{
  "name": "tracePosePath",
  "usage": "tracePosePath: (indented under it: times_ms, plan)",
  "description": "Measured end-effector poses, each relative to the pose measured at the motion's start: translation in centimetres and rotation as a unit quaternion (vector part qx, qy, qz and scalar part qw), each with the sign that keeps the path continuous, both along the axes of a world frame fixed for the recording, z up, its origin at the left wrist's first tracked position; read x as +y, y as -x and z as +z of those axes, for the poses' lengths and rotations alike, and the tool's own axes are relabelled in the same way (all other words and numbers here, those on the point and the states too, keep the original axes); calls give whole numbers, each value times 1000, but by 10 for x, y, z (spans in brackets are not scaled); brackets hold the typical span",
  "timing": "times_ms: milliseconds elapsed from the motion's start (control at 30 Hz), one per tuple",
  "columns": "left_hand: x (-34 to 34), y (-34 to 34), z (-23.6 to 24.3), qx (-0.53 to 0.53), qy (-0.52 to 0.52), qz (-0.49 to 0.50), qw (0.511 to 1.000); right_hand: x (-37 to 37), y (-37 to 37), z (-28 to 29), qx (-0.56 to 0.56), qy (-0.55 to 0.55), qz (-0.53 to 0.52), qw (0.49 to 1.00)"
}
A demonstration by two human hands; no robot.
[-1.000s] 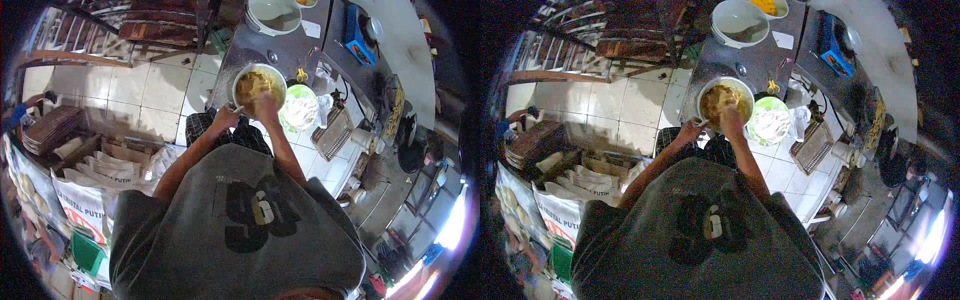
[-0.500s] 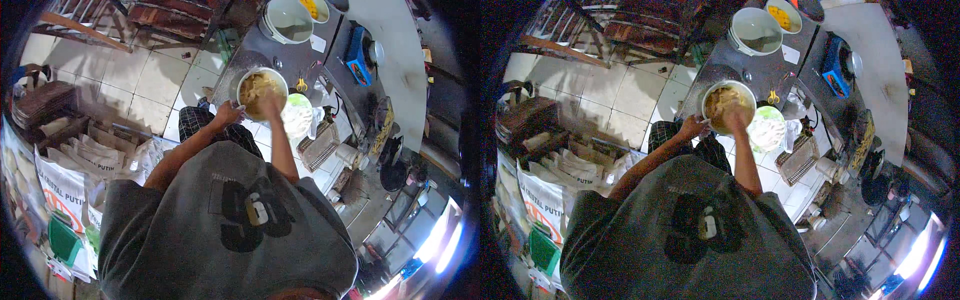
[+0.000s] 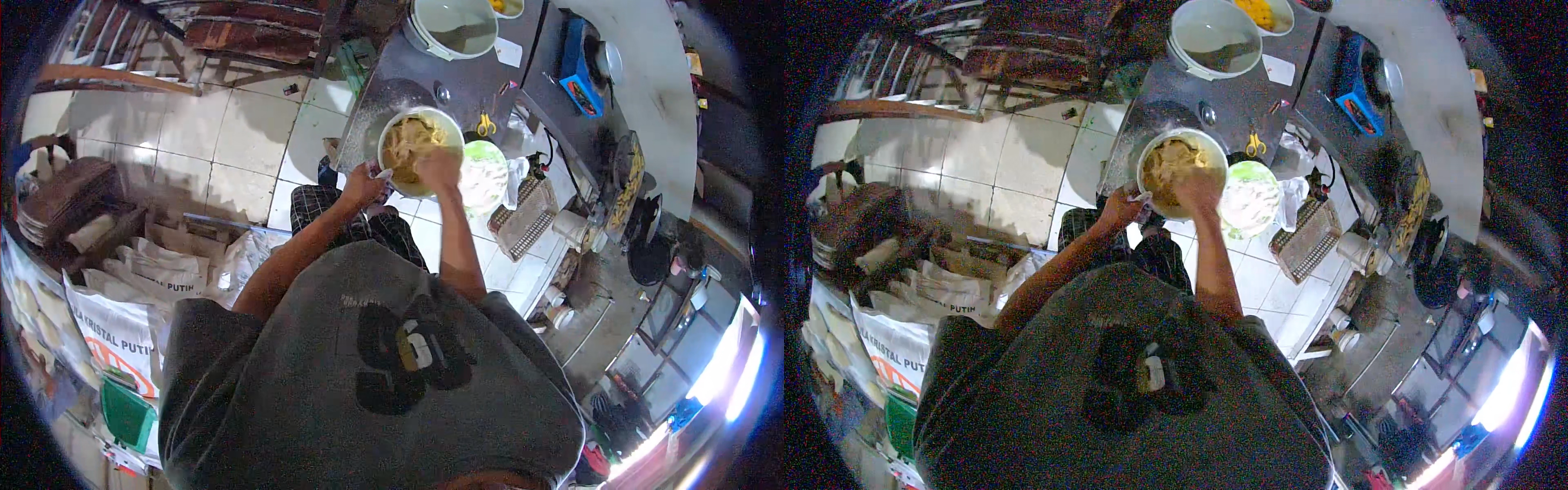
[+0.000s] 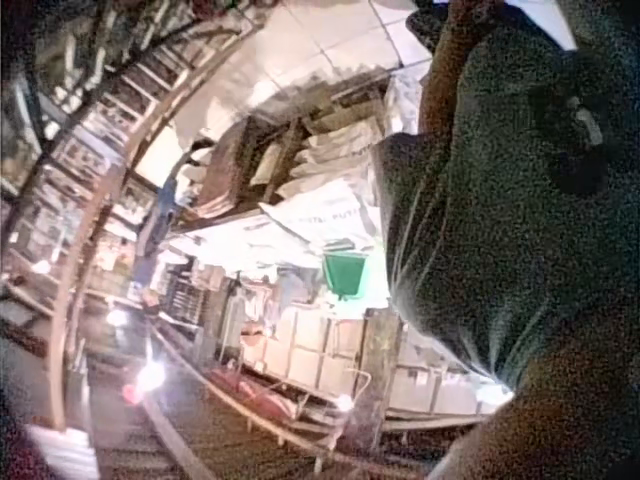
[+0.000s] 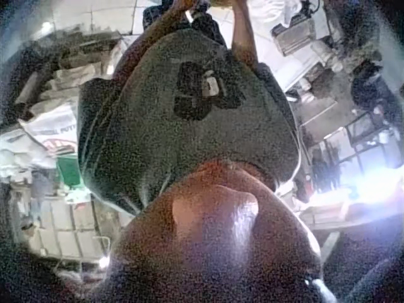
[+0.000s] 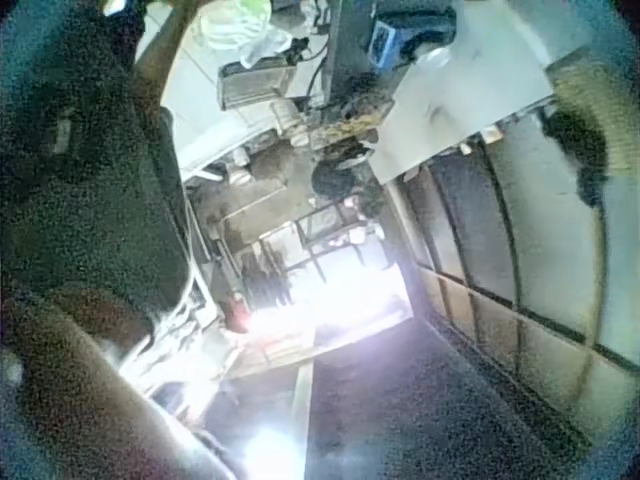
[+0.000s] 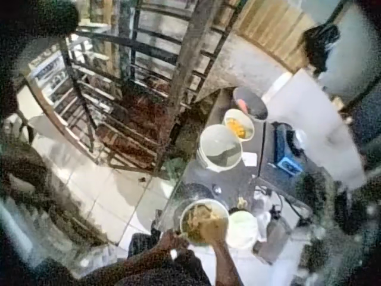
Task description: Knead dough in a bowl and mix in additional flour.
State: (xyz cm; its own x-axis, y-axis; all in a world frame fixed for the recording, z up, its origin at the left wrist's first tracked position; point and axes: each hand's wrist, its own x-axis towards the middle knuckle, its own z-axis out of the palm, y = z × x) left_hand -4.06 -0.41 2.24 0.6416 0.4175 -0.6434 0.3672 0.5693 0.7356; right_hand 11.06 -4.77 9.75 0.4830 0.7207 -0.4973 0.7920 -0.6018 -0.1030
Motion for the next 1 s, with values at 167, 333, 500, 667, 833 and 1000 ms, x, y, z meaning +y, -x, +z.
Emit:
tracePosePath:
  times_ms: [167, 333, 500, 667, 833, 1000]
  plan:
    - [8, 0, 3, 7, -31, -32, 999, 36, 0, -10, 126, 211, 10, 969]
    - [10, -4, 13, 6, 30, -13, 999, -16, -17, 32, 129, 73, -35, 988]
    - [15, -4, 15, 2, 16, -34, 999, -8, 0, -33, 78, -49, -124, 988]
    - [20, -3, 10, 25, -16, -61, 998, 5, -8, -55, 176, -41, -32, 983]
    - [19, -8, 14, 8, -68, -48, 996, -59, -10, 27, 78, -250, -135, 955]
    - [3, -12, 23, 69, -283, -83, 953, -134, -5, 60, 26, -383, -328, 863]
